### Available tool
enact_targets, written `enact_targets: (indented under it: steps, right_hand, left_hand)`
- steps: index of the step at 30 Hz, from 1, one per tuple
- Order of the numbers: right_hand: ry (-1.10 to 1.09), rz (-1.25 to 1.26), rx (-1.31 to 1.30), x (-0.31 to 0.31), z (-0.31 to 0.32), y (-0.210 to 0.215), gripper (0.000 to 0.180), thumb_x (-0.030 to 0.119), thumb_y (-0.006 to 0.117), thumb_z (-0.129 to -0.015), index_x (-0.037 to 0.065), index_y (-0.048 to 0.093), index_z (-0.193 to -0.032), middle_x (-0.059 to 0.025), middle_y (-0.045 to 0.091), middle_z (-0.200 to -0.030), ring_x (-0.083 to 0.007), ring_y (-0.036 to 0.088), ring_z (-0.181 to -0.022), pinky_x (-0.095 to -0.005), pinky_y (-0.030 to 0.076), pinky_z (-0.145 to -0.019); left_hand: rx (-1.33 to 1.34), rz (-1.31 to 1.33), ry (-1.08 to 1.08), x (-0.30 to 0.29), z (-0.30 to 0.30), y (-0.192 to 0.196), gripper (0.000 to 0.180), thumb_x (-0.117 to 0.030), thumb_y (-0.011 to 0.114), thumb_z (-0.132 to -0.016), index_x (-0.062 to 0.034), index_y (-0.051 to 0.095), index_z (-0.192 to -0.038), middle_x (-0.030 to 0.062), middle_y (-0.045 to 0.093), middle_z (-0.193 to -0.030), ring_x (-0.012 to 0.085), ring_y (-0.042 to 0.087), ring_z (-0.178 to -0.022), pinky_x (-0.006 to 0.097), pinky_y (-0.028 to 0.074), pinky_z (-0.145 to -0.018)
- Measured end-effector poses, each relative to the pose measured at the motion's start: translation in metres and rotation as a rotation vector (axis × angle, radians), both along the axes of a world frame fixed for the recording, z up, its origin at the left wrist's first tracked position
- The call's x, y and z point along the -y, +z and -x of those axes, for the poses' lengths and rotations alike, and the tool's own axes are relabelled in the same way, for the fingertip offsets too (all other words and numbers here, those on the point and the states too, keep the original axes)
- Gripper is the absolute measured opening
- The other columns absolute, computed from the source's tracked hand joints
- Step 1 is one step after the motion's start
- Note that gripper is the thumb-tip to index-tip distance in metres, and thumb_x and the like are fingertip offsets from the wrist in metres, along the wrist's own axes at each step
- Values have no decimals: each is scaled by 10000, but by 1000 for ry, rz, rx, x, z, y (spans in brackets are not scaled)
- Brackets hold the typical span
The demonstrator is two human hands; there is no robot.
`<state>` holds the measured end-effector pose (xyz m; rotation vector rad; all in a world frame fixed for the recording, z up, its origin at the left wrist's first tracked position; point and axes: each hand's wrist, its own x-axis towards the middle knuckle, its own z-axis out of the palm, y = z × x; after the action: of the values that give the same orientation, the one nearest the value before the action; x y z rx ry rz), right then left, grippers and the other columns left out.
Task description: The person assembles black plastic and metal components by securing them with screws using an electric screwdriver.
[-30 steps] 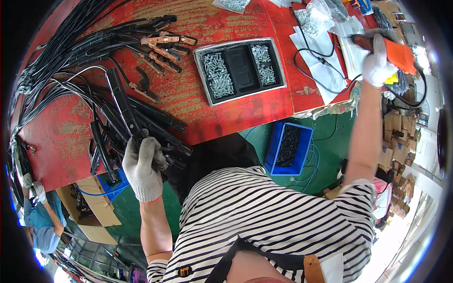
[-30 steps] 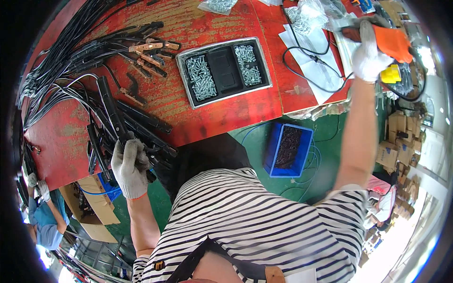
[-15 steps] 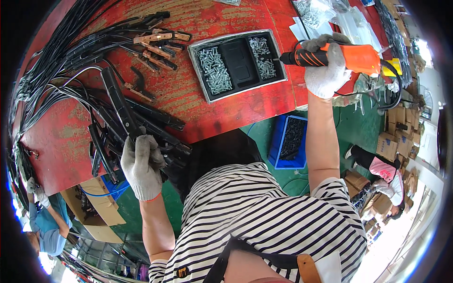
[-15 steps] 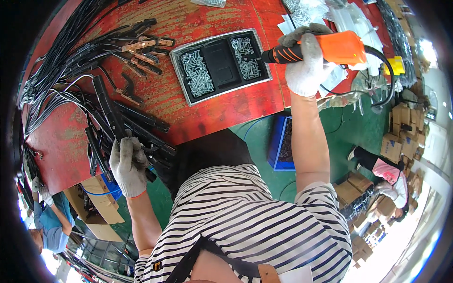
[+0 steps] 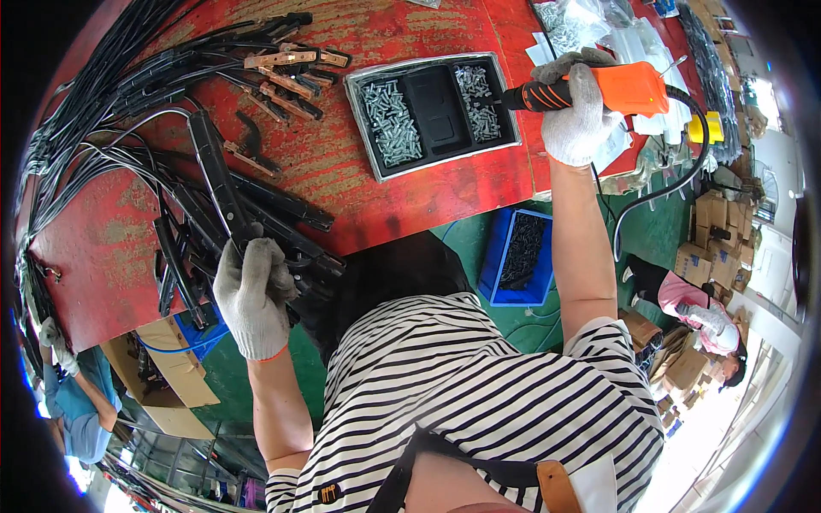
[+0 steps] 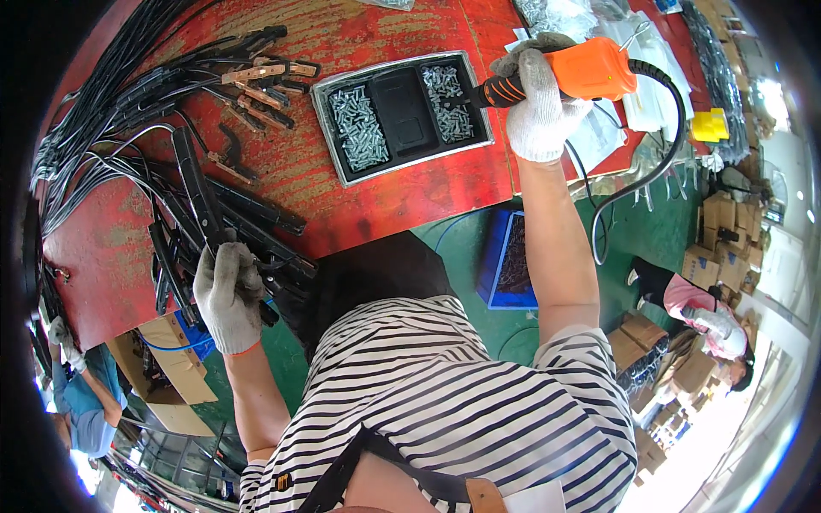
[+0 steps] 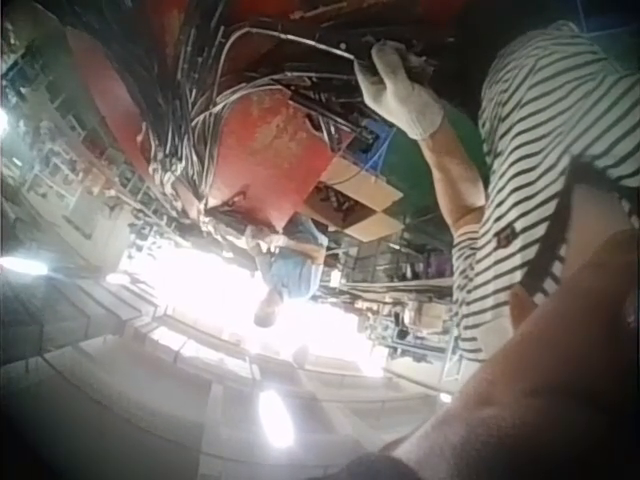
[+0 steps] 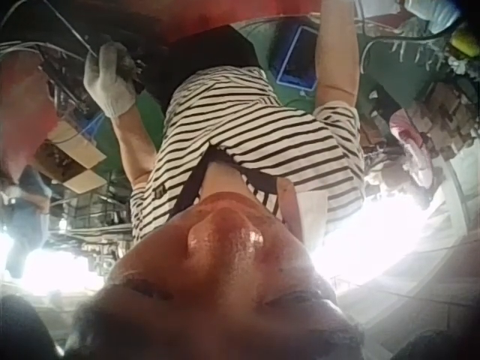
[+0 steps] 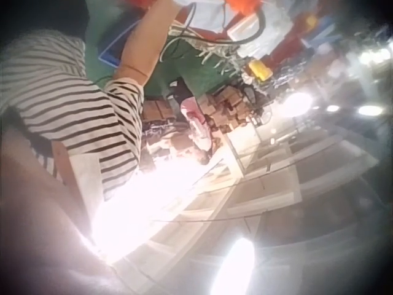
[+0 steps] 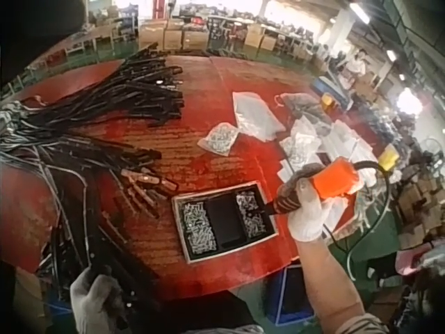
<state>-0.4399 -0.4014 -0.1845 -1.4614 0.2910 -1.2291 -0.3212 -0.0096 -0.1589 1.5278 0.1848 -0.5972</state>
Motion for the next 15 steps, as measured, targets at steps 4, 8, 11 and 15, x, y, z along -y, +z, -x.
enact_targets:
  steps: [4, 8, 11, 15]
  right_hand:
    - [3, -54, -15, 0, -2, -2, 247, 60, 618, -944, 2, 604, -1183, -131, 688, -903, -240, 673, -724, -473, 613, -730]
    - [8, -29, -39, 3, -1, 0, 262, 70, 619, -937, 10, 603, -1191, -125, 684, -912, -232, 668, -731, -478, 609, -726]
    - [14, -44, -16, 2, -1, 5, 277, 72, 608, -932, 18, 599, -1203, -132, 675, -905, -234, 661, -719, -483, 603, -725]
    - [1, -28, -39, -2, -1, 14, 277, 94, 596, -934, 25, 596, -1202, -132, 661, -892, -241, 654, -716, -493, 597, -739]
  left_hand:
    - [-12, 28, 5, 0, 0, 0, 234, -163, 643, -1019, 22, 623, -1162, 30, 619, -819, 61, 497, -569, 215, 377, -476]
    - [-29, 43, -1, -3, -1, -3, 248, -152, 649, -1012, 31, 622, -1177, 37, 624, -826, 68, 506, -569, 216, 385, -477]
    - [-33, 40, -5, -3, -2, -3, 262, -150, 653, -1005, 40, 619, -1182, 45, 629, -831, 73, 515, -572, 219, 398, -477]
    - [-22, 39, -9, -3, -2, -2, 274, -151, 659, -999, 47, 617, -1184, 52, 636, -836, 76, 534, -578, 221, 414, -482]
